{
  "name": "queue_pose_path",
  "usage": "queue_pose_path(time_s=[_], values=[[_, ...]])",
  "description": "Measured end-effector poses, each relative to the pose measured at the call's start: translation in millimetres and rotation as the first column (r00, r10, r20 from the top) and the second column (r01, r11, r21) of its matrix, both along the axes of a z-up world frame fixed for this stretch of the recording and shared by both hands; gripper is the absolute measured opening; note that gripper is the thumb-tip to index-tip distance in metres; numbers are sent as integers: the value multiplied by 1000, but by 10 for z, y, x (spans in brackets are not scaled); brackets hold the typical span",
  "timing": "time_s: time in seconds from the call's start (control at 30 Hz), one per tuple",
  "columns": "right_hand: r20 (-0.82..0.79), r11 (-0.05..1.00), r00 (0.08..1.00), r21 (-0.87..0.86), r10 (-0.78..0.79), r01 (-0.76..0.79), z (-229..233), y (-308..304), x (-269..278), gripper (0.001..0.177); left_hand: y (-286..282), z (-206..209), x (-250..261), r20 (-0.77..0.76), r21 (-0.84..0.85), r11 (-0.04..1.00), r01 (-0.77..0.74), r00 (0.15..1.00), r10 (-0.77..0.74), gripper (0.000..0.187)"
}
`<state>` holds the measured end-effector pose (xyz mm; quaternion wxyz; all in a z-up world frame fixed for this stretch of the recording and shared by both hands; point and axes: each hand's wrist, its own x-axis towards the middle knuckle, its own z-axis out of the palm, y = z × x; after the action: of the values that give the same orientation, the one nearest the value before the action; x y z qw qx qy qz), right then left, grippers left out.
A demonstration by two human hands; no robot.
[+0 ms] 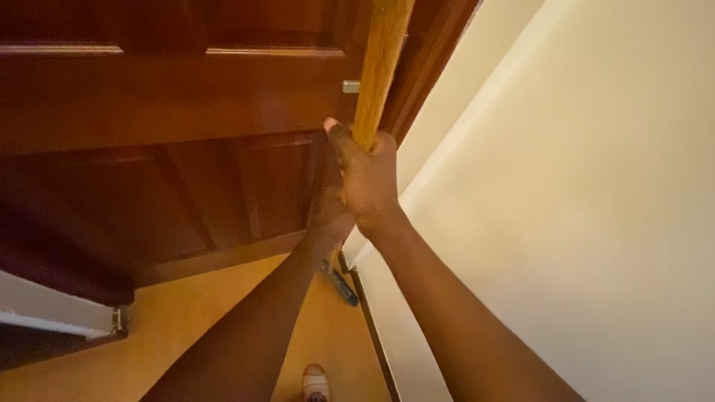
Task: The person assembles a broom by attaching the handle to the broom head by hand, then sweeps the floor using the broom.
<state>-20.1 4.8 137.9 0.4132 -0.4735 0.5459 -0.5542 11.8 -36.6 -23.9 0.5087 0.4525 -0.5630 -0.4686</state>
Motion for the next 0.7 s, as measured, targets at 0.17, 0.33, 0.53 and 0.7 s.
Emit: queue_pose_path(time_s=[0.17, 0.33, 0.53, 0.7], values=[[130, 993, 991, -112, -17, 32, -79, 52, 324, 37, 140, -108, 347, 46, -8, 1000, -9, 999, 10, 26], [322, 999, 947, -34, -20, 33, 74, 61, 551, 40, 398, -44, 790, -111, 124, 984, 129, 987, -115, 27], [74, 987, 990, -97, -121, 128, 304, 129, 697, 42, 359, 111, 657, -46, 278, 960, 43, 998, -31, 38], [-220, 975, 969, -213, -115, 67, 49, 73, 800, 40, 90, 135, 676, 25, 86, 991, 99, 995, -101, 34]])
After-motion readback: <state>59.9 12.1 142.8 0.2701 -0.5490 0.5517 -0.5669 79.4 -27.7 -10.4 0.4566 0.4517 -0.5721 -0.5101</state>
